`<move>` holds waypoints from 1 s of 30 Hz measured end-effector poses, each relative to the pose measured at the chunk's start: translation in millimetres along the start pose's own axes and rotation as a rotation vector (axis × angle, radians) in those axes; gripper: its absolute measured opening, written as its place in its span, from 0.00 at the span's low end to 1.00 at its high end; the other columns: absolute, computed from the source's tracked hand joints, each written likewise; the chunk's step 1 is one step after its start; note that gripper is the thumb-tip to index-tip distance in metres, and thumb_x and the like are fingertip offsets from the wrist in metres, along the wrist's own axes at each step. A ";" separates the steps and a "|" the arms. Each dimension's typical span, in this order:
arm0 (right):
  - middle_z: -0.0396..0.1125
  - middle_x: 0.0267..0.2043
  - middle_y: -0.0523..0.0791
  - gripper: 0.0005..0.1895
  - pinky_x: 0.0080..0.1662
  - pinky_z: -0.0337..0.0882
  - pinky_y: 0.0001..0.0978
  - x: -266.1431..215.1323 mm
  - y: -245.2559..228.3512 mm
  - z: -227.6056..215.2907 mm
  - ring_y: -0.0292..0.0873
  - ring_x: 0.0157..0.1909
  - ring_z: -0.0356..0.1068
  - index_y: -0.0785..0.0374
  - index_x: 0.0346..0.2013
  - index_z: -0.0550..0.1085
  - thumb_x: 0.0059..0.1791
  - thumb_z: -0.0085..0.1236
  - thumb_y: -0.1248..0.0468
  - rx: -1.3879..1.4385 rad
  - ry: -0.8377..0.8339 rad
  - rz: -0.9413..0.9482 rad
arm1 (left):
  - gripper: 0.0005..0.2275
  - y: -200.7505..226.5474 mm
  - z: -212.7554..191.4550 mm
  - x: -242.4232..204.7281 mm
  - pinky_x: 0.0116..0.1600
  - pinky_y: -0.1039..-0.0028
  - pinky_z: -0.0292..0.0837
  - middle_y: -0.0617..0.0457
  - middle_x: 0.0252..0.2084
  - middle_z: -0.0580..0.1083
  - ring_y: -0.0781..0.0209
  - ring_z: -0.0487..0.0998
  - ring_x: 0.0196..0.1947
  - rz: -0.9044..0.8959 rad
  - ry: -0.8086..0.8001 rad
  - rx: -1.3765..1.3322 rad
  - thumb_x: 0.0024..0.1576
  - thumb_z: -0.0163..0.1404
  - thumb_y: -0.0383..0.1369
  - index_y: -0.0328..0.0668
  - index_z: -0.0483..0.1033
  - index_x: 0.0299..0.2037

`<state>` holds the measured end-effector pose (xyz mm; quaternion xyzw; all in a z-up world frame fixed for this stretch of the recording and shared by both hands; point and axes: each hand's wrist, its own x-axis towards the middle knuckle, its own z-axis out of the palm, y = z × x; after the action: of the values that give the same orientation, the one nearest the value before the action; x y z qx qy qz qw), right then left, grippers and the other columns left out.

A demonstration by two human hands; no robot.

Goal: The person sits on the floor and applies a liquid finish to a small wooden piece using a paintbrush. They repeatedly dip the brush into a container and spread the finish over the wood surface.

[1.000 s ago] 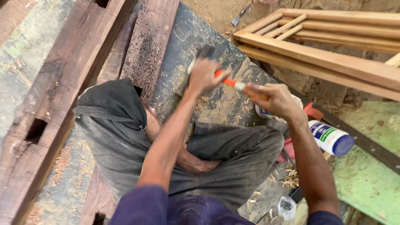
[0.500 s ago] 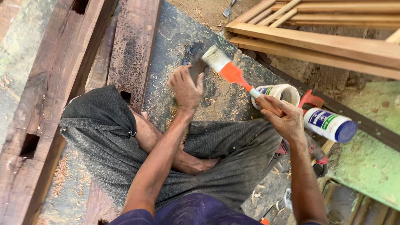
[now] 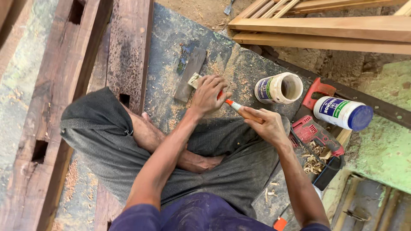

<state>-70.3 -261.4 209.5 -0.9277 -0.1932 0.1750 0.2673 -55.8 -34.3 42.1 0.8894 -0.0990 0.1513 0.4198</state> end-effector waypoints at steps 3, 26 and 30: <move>0.75 0.36 0.47 0.25 0.40 0.73 0.32 12.1 -9.2 -1.2 0.42 0.35 0.75 0.54 0.56 0.79 0.44 0.70 0.63 -0.037 -0.040 -0.055 | 0.26 -11.4 0.8 10.3 0.59 0.60 0.62 0.53 0.37 0.76 0.59 0.72 0.40 -0.082 -0.217 0.030 0.65 0.38 0.57 0.45 0.80 0.39; 0.70 0.30 0.39 0.24 0.26 0.62 0.19 -41.4 73.5 30.4 0.28 0.23 0.62 0.65 0.58 0.76 0.47 0.68 0.64 0.660 0.398 0.243 | 0.41 -40.8 -30.5 -23.7 0.53 0.58 0.71 0.39 0.51 0.68 0.48 0.71 0.49 -0.799 0.047 0.258 0.42 0.70 0.45 0.31 0.62 0.61; 0.71 0.31 0.40 0.24 0.27 0.64 0.20 -40.0 66.2 26.4 0.28 0.24 0.63 0.65 0.57 0.77 0.47 0.68 0.64 0.592 0.410 0.196 | 0.27 -46.3 -48.8 -23.3 0.41 0.59 0.78 0.44 0.40 0.76 0.52 0.80 0.34 -0.986 0.116 -0.179 0.48 0.64 0.40 0.32 0.71 0.53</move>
<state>-98.7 -319.9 160.0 -0.8402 0.0132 0.0586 0.5390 -72.6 33.9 30.1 0.7810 0.3438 -0.0251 0.5209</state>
